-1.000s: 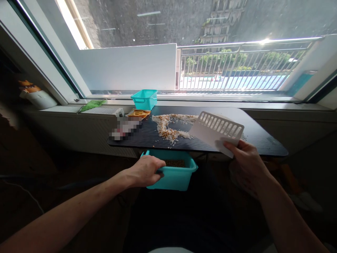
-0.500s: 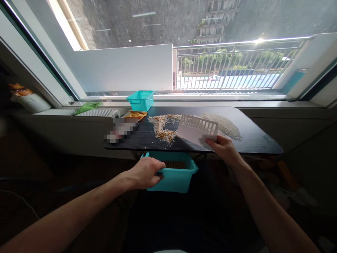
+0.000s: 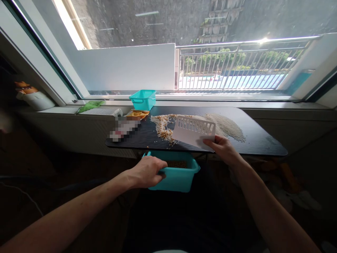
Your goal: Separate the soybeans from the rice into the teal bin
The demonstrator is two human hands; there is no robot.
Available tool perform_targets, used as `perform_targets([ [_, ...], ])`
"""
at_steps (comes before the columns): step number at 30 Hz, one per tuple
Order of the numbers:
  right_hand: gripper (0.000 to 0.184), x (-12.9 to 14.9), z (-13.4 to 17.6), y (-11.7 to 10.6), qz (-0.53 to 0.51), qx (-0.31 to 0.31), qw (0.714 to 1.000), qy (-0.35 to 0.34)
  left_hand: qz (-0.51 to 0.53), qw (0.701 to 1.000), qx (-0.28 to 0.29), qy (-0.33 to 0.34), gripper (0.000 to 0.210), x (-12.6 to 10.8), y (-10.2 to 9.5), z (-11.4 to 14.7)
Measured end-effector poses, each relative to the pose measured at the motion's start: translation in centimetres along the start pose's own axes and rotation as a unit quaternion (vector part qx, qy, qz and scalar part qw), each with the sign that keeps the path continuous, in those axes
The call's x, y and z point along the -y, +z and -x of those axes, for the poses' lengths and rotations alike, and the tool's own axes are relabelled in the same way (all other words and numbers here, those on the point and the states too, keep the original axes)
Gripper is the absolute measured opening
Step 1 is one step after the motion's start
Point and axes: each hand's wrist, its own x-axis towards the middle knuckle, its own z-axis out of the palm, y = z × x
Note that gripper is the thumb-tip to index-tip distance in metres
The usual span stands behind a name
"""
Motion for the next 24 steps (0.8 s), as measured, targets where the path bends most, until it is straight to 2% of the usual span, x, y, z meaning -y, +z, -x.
perform_targets([
  [6, 0.044, 0.0, 0.9, -0.9, -0.024, -0.007, 1.000, 0.010, -0.003, 1.000, 0.001, 0.000, 0.015, -0.1, 0.1, 0.0],
  [10, 0.046, -0.3, 0.7, -0.3, -0.016, -0.008, 1.000, 0.008, -0.002, 1.000, 0.000, 0.003, 0.015, -0.2, 0.0, 0.0],
  [14, 0.047, -0.1, 0.9, 0.2, -0.020, 0.018, 1.000, 0.012, 0.000, 1.000, 0.000, 0.004, 0.016, -0.2, 0.0, 0.1],
  [20, 0.048, 0.3, 1.1, 0.2, -0.022, 0.004, 0.999, 0.024, 0.000, 1.000, 0.001, 0.001, 0.015, -0.2, -0.1, 0.0],
  [24, 0.049, 0.4, 1.3, 0.2, -0.020, 0.022, 0.999, 0.029, 0.001, 1.000, 0.001, 0.002, 0.015, -0.2, -0.2, 0.2],
])
